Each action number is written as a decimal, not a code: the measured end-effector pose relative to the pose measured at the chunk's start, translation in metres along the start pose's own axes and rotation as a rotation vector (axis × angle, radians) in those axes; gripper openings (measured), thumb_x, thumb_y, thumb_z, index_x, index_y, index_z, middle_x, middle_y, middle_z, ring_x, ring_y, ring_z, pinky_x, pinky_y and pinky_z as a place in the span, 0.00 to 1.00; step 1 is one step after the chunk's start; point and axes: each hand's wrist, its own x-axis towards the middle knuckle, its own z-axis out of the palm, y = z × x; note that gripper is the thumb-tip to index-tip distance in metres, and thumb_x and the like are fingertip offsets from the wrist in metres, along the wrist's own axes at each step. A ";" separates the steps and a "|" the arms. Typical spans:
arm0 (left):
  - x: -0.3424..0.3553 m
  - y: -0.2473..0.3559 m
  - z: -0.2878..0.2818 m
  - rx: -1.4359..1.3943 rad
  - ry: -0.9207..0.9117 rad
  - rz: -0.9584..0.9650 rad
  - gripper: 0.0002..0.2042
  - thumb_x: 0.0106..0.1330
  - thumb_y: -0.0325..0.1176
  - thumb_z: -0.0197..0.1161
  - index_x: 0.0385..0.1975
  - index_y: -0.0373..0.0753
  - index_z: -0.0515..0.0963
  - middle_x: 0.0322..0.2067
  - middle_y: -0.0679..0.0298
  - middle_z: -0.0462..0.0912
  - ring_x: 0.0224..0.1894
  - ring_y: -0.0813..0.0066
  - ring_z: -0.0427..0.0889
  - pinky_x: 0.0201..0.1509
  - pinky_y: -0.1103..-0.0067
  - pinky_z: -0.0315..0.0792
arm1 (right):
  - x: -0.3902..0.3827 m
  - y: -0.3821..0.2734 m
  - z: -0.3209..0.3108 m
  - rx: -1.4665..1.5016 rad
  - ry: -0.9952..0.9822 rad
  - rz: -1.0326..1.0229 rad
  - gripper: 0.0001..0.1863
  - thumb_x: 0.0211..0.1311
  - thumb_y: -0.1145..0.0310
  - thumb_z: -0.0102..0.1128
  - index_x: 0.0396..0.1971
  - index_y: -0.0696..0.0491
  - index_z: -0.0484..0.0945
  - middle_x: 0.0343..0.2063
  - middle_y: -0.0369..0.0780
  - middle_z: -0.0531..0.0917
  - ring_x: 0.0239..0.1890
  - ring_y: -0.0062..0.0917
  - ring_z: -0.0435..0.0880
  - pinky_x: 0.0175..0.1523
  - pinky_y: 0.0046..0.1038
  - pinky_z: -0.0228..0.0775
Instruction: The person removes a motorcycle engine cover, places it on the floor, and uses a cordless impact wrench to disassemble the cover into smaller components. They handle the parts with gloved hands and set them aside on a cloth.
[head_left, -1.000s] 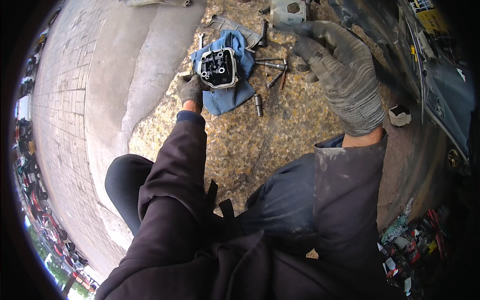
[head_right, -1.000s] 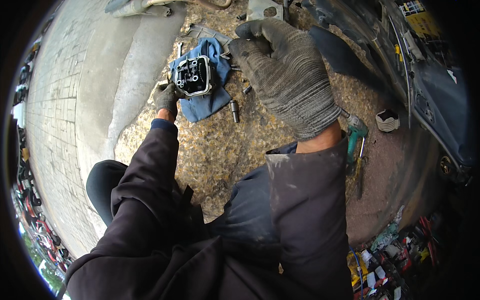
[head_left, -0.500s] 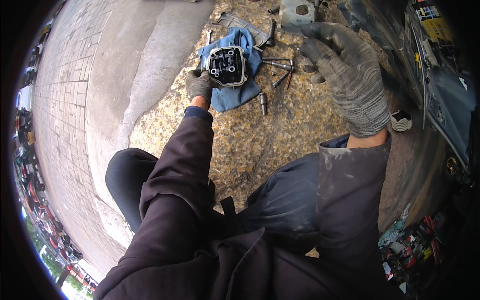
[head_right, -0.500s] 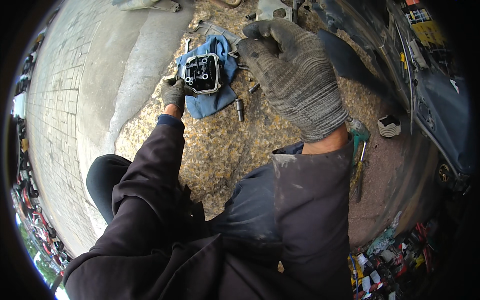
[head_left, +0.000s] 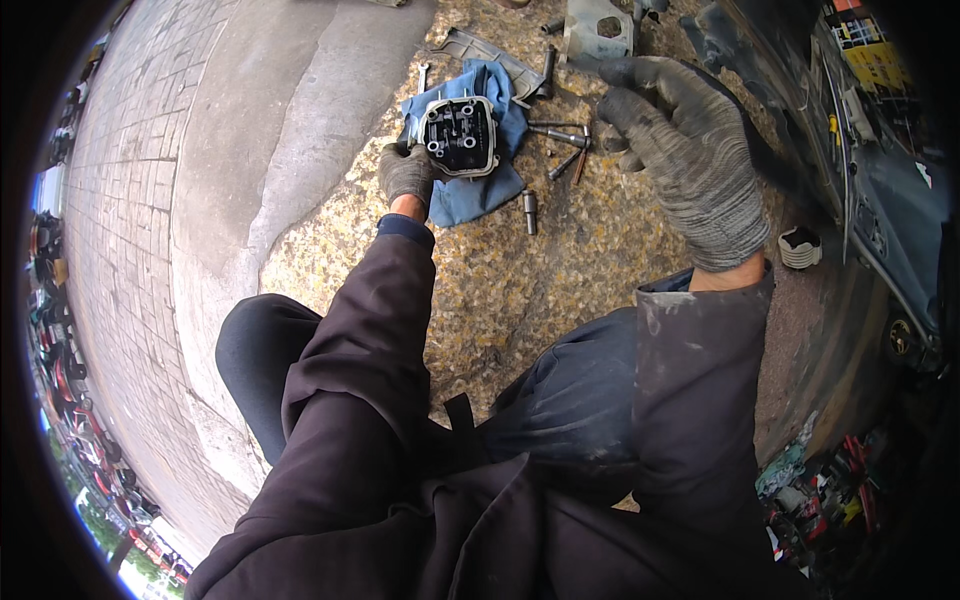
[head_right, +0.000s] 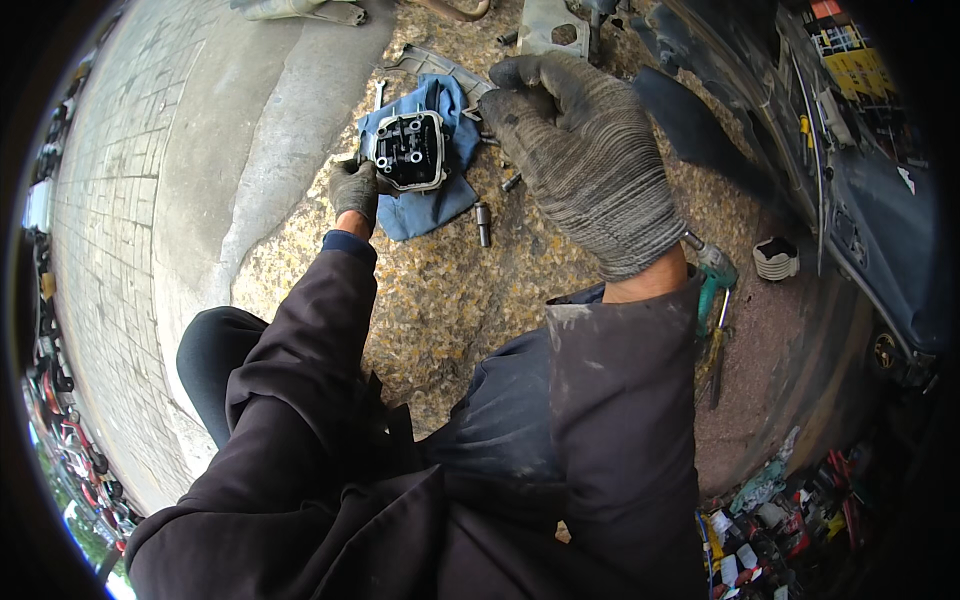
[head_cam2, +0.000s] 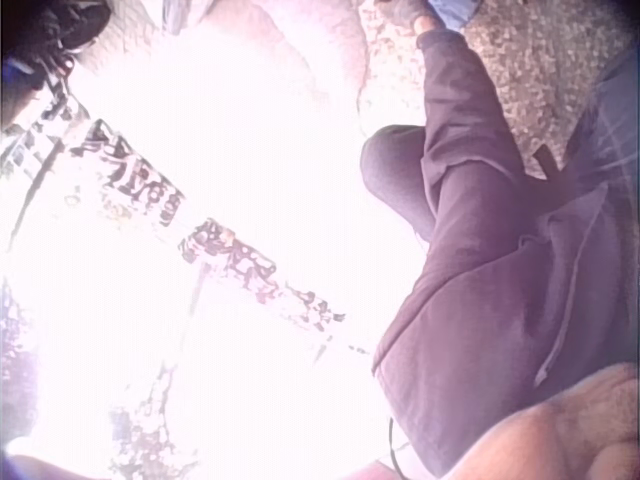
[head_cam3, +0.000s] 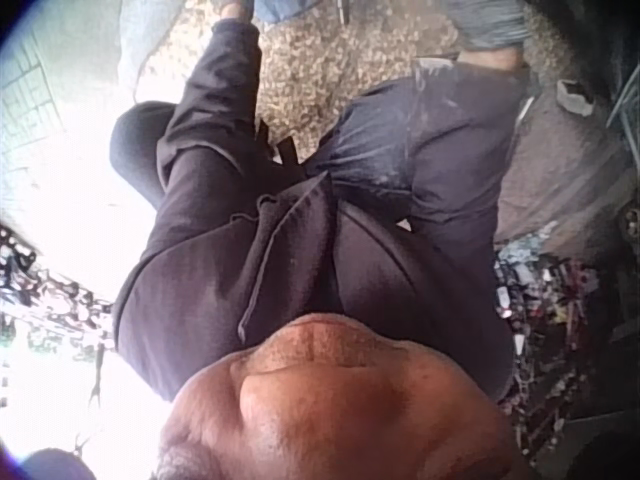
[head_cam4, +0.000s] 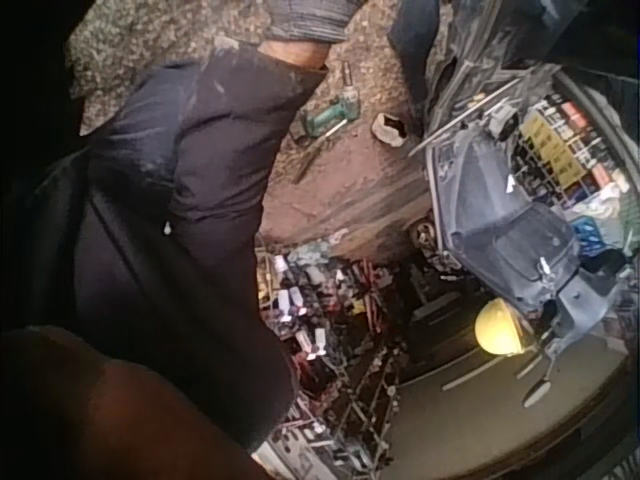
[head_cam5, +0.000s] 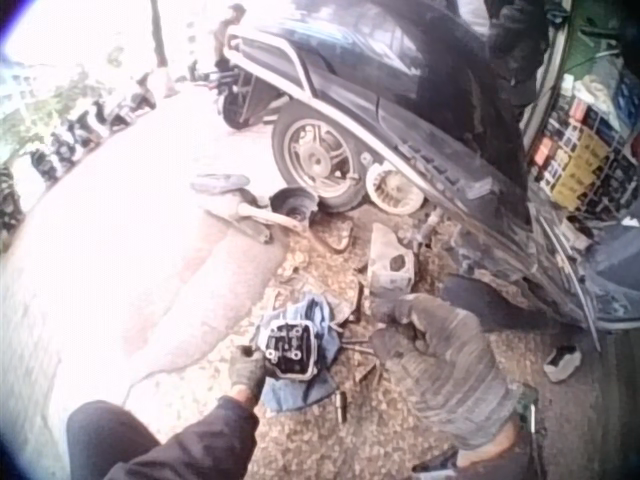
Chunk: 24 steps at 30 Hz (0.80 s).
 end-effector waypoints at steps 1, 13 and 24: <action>0.000 -0.001 0.000 -0.003 0.001 -0.006 0.15 0.56 0.37 0.63 0.39 0.33 0.80 0.33 0.50 0.86 0.38 0.56 0.85 0.46 0.69 0.75 | 0.000 0.000 0.000 0.033 -0.001 0.010 0.11 0.61 0.69 0.65 0.41 0.57 0.81 0.32 0.42 0.84 0.35 0.22 0.83 0.39 0.25 0.76; 0.019 -0.017 0.004 -0.085 -0.077 -0.054 0.16 0.58 0.36 0.62 0.40 0.31 0.81 0.35 0.49 0.86 0.39 0.58 0.86 0.46 0.69 0.75 | -0.002 -0.005 0.002 0.085 -0.002 -0.024 0.10 0.60 0.70 0.65 0.40 0.57 0.81 0.31 0.41 0.84 0.35 0.22 0.84 0.38 0.24 0.77; 0.036 -0.005 0.003 -0.170 -0.052 -0.063 0.16 0.64 0.36 0.64 0.43 0.29 0.80 0.30 0.55 0.85 0.27 0.69 0.83 0.29 0.74 0.77 | -0.005 -0.003 -0.004 -0.031 -0.011 -0.112 0.14 0.63 0.69 0.64 0.47 0.56 0.79 0.37 0.40 0.85 0.36 0.20 0.84 0.36 0.20 0.76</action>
